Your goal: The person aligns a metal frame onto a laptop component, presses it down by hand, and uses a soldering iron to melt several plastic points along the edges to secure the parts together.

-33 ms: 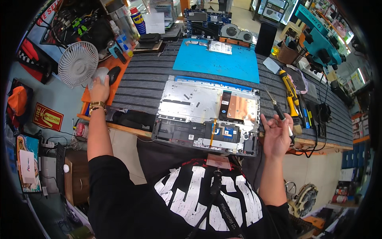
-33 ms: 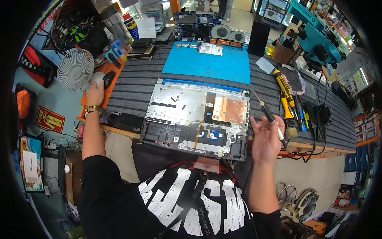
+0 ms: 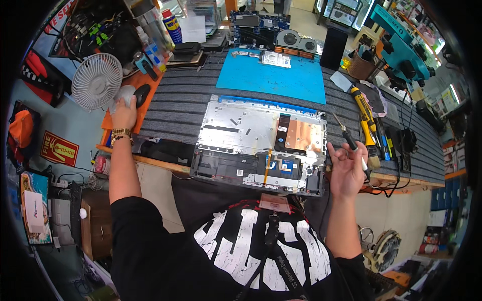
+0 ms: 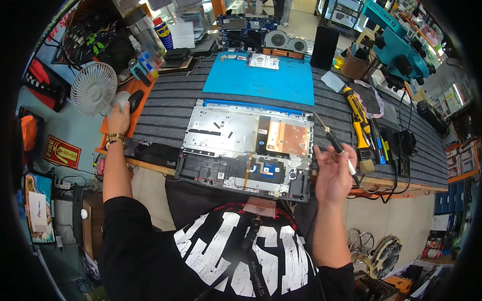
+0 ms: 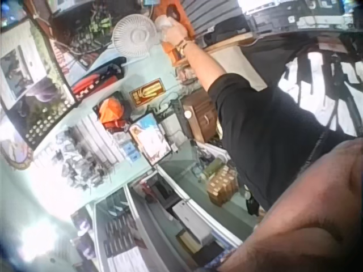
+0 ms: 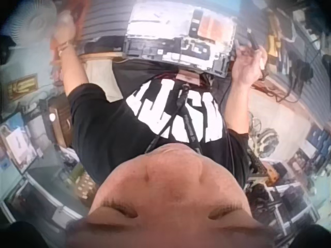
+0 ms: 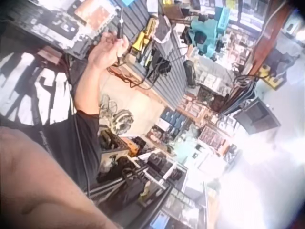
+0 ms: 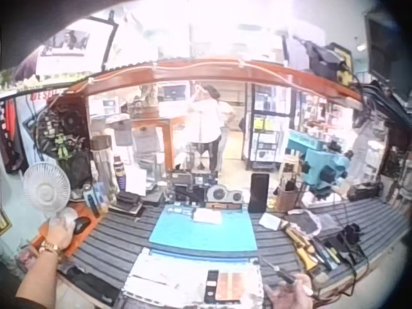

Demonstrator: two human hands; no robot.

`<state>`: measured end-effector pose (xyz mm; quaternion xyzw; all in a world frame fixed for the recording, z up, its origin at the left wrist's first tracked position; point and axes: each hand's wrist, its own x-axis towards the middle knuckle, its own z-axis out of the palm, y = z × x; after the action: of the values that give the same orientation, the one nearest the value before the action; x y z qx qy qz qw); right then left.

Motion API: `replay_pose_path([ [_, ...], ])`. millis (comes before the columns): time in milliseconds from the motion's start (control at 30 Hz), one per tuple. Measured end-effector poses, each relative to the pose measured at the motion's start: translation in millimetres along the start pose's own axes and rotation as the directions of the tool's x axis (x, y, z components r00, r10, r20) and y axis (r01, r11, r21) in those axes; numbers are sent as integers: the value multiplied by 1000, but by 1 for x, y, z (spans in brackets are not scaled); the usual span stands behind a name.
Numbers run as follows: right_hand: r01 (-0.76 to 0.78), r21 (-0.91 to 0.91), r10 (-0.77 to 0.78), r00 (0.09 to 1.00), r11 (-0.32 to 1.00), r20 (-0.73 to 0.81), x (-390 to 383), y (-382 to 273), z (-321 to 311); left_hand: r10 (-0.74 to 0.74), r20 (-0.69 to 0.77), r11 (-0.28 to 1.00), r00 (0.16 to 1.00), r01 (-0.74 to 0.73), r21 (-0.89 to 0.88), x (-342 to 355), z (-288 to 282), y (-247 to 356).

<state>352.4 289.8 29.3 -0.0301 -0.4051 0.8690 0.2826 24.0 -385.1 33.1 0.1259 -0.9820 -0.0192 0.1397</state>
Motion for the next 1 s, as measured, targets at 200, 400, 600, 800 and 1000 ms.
replay_pose_path([
  [200, 34, -15, -34, 999, 999, -18, -4, 13, 6, -12, 23, 1000, 1000, 12, 11, 2, -1, -4],
  [400, 45, -14, -46, 997, 999, -69, -8, 18, 15, 126, 14, 942, 992, -115, -314, -80, -72, 75],
  [600, 23, 3, -23, 994, 1000, -104, -4, 25, 25, 432, 84, 641, 898, -241, -729, -197, -102, 188],
  [800, -24, 33, 27, 996, 999, -91, 4, 33, 34, 344, 211, 668, 915, -80, -740, -187, -95, 199],
  [1000, -46, 44, 50, 995, 998, -81, 11, 31, 37, 327, 224, 701, 918, -77, -709, -179, -101, 204],
])
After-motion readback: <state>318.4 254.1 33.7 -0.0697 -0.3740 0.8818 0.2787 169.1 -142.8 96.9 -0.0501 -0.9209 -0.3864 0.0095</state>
